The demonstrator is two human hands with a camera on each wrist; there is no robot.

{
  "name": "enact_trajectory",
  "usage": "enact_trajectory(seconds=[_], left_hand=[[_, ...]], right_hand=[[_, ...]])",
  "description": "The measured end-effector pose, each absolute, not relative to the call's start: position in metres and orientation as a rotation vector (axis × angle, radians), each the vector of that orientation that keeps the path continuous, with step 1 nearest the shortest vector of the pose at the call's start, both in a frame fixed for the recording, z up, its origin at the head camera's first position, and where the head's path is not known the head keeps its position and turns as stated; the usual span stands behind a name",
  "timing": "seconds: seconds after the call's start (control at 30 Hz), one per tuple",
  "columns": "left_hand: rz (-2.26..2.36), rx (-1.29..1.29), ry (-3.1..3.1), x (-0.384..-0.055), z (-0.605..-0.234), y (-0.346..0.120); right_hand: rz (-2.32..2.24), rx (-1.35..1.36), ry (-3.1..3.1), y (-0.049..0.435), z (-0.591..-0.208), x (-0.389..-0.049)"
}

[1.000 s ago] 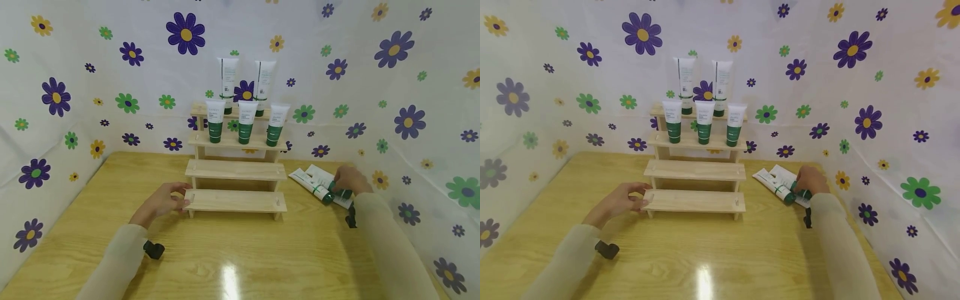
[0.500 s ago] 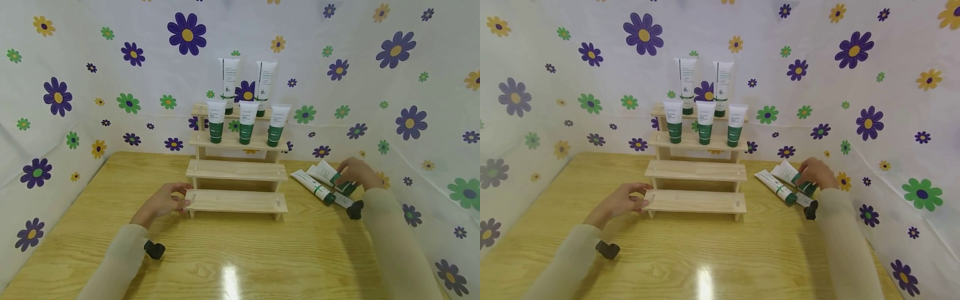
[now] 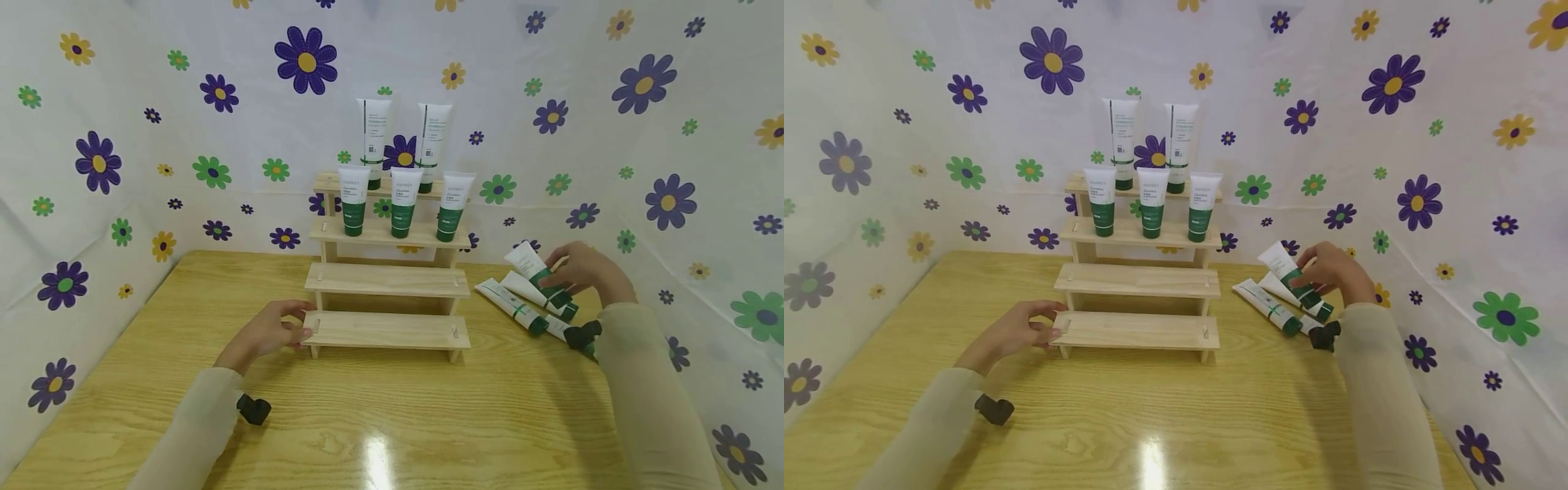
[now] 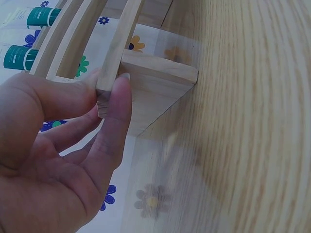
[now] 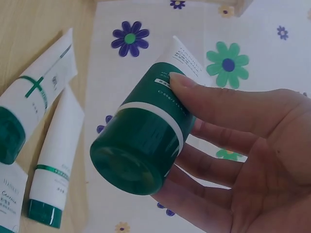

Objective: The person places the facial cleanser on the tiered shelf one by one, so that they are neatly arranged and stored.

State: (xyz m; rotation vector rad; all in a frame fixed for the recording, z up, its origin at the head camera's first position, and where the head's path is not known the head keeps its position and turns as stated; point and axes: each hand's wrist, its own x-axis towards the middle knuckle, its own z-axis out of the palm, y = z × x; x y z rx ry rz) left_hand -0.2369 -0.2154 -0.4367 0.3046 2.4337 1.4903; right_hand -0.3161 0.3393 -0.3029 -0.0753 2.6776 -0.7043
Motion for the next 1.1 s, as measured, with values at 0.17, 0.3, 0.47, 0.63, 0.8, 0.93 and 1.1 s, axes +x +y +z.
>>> enact_trajectory(seconds=[0.17,0.3,0.47,0.63,0.8,0.93,1.1], left_hand=[[1.494,0.312,2.433,-0.236,-0.437,-0.216],[1.494,0.305,2.429,-0.236,-0.438,-0.216],[1.496,0.292,2.430,-0.237,-0.440,-0.216],[1.493,0.276,2.437,-0.239,-0.440,-0.216],[1.496,0.297,2.432,-0.239,-0.441,-0.216],[1.496,0.299,2.437,-0.238,-0.440,-0.216],[1.494,0.293,2.439,-0.238,-0.439,-0.215]], right_hand=[[-0.727,-0.116,2.662,0.330,-0.294,-0.312],[-0.731,-0.157,2.666,0.321,-0.290,-0.309],[-0.753,-0.191,2.669,0.312,-0.286,-0.308],[-0.798,-0.207,2.657,0.304,-0.284,-0.307],[-0.818,-0.229,2.650,0.295,-0.282,-0.307],[-0.823,-0.259,2.658,0.287,-0.281,-0.306],[-0.841,-0.295,2.642,0.278,-0.280,-0.303]])
